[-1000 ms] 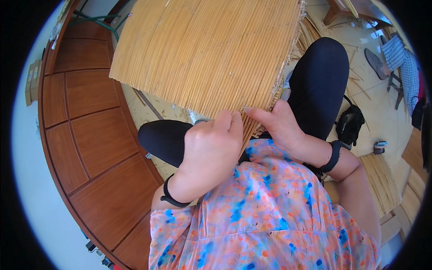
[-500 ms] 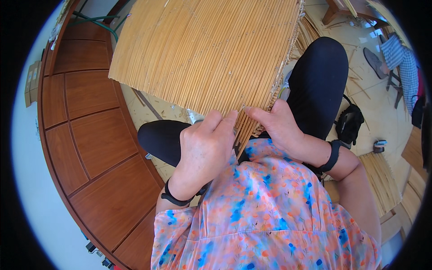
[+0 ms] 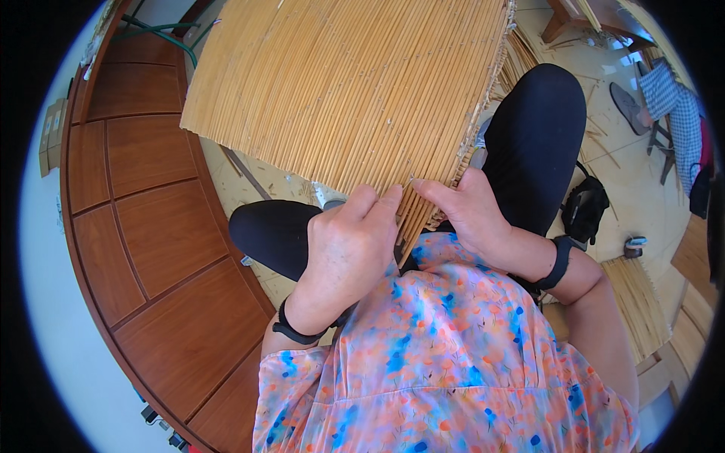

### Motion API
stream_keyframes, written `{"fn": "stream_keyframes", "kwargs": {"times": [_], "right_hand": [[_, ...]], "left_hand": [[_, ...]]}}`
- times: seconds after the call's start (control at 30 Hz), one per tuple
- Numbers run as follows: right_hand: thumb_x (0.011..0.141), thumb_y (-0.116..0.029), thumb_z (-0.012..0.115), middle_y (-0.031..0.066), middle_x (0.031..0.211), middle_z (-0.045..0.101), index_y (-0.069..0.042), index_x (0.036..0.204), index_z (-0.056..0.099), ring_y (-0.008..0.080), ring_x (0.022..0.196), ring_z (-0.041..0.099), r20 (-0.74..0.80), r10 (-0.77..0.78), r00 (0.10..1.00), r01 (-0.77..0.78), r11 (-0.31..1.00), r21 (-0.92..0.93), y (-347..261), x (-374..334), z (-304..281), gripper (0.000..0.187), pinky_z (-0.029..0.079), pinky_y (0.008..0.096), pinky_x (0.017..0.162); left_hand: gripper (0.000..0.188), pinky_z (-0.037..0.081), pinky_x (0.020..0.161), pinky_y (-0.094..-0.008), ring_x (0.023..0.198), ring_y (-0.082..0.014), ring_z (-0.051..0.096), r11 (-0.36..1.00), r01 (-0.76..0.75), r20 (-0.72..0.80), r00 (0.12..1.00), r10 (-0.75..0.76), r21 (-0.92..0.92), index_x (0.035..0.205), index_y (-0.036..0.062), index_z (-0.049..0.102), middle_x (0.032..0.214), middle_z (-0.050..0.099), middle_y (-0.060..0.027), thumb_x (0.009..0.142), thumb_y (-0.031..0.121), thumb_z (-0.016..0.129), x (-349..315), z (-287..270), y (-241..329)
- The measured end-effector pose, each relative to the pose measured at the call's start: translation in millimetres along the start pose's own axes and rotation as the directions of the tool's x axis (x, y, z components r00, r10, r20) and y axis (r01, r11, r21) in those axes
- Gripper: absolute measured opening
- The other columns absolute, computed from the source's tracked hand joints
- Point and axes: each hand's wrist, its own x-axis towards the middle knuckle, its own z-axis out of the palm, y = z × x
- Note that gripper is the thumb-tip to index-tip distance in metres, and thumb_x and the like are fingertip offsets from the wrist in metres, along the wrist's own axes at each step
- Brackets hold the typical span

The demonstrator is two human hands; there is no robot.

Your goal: The person ties wooden sticks together with string to form a mat. They use a pair of snips to trim the wooden sticks and the string.

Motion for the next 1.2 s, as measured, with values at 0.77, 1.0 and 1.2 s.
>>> {"fn": "stream_keyframes", "kwargs": {"times": [0.77,1.0,1.2], "right_hand": [[0.083,-0.009,0.063,0.006,0.087,0.066,0.004,0.102,0.063,0.0114,0.072,0.061,0.001,0.011,1.0,-0.011,1.0,-0.001,-1.2,-1.0,1.8,0.023,0.049,0.026,0.061],[0.083,-0.01,0.063,0.0047,0.083,0.065,0.003,0.099,0.064,0.0109,0.068,0.06,-0.01,-0.034,0.999,0.034,0.999,-0.006,1.5,0.6,1.2,0.021,0.048,0.0259,0.057],[0.083,-0.01,0.064,0.004,0.081,0.065,0.003,0.098,0.064,0.0105,0.067,0.059,-0.017,-0.026,1.0,0.026,1.0,-0.012,3.7,1.1,0.9,0.02,0.048,0.0262,0.057]], "left_hand": [[0.033,0.047,0.048,-0.0341,0.053,-0.0249,0.056,0.994,-0.033,0.03,0.999,0.03,0.106,0.103,0.0021,0.067,0.072,0.052,-0.0074,0.07,-0.001,0.067,-2.7,0.3,1.0],[0.034,0.046,0.048,-0.0338,0.053,-0.0246,0.056,0.997,-0.036,-0.017,0.999,0.037,0.066,0.103,0.0018,0.066,0.072,0.052,-0.0075,0.07,-0.002,0.067,-3.9,1.1,0.2],[0.032,0.047,0.047,-0.034,0.052,-0.0247,0.056,0.997,-0.035,-0.012,0.999,0.036,0.062,0.103,0.0016,0.066,0.071,0.051,-0.0076,0.07,-0.002,0.067,-3.2,3.2,-0.3]]}}
